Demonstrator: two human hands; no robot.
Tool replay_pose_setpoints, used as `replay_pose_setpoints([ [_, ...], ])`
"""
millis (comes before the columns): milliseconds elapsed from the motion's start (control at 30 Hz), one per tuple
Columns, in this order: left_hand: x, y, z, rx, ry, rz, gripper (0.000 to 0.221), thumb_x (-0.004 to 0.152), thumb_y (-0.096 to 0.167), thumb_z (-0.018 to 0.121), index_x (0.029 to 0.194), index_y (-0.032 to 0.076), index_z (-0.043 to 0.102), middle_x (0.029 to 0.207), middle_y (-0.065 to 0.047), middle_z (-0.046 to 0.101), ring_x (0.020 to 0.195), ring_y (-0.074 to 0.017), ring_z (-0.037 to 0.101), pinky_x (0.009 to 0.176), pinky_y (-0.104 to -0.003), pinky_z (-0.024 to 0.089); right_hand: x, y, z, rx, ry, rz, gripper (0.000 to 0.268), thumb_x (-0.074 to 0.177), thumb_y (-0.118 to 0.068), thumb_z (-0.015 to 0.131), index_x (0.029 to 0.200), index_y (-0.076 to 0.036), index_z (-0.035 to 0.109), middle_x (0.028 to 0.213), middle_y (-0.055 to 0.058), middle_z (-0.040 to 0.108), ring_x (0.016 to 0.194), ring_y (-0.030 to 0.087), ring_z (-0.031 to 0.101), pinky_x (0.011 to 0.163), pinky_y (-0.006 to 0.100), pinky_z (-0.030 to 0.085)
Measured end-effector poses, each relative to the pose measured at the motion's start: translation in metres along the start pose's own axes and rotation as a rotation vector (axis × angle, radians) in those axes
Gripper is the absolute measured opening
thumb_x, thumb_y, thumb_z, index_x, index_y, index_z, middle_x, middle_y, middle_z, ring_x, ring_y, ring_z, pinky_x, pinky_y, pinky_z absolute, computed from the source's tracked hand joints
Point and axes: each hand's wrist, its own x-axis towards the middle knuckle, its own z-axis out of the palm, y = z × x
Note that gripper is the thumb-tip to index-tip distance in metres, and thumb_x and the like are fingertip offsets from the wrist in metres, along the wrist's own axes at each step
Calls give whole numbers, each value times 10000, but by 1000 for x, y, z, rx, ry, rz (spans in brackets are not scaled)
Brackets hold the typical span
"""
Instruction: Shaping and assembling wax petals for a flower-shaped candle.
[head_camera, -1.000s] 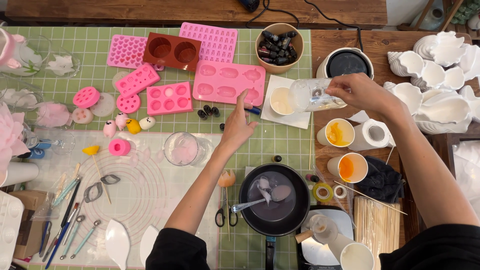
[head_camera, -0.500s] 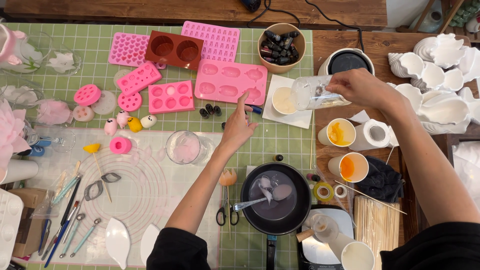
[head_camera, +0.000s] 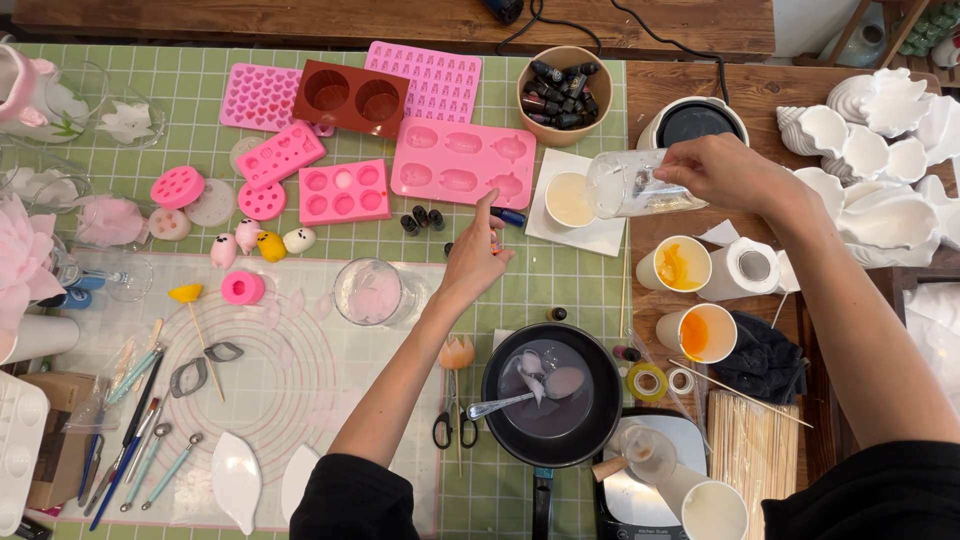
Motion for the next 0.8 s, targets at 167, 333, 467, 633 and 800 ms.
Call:
replay_pose_setpoints([
  [167,-2,1,1,-6,-22,-31,985,794,24,790,1575,233,228,1215,-88,638,1017,-259,658,923,-413,539,2,6,3,5,19,-38,345,991,-369,643,1046,-46,748,755,180,699,672,343,635,674,450,511],
  [333,-1,2,1,6,-40,-46,990,798,25,790,1577,231,216,1229,-87,643,1027,-259,657,925,-418,532,4,7,3,-5,20,-36,353,991,-371,647,1039,-36,746,745,185,694,663,348,635,671,450,512],
  [467,-3,4,1,-5,-46,-51,978,799,28,781,1575,227,221,1226,-85,651,1006,-260,673,917,-409,548,4,9,4,-13,16,-48,357,992,-373,647,1037,-34,746,752,183,700,671,346,646,672,448,516],
  [633,-6,9,-1,-14,-50,-43,976,798,23,775,1576,221,220,1231,-89,654,1012,-265,678,911,-415,548,4,6,3,-8,21,-46,355,987,-373,645,1046,-38,747,746,180,700,664,344,651,665,447,519],
  [800,-5,5,6,25,-52,2,993,792,34,782,1576,217,201,1235,-101,653,1054,-284,678,924,-430,538,5,5,3,-29,15,-40,361,990,-378,646,1027,-34,746,726,189,692,661,351,651,663,455,516],
])
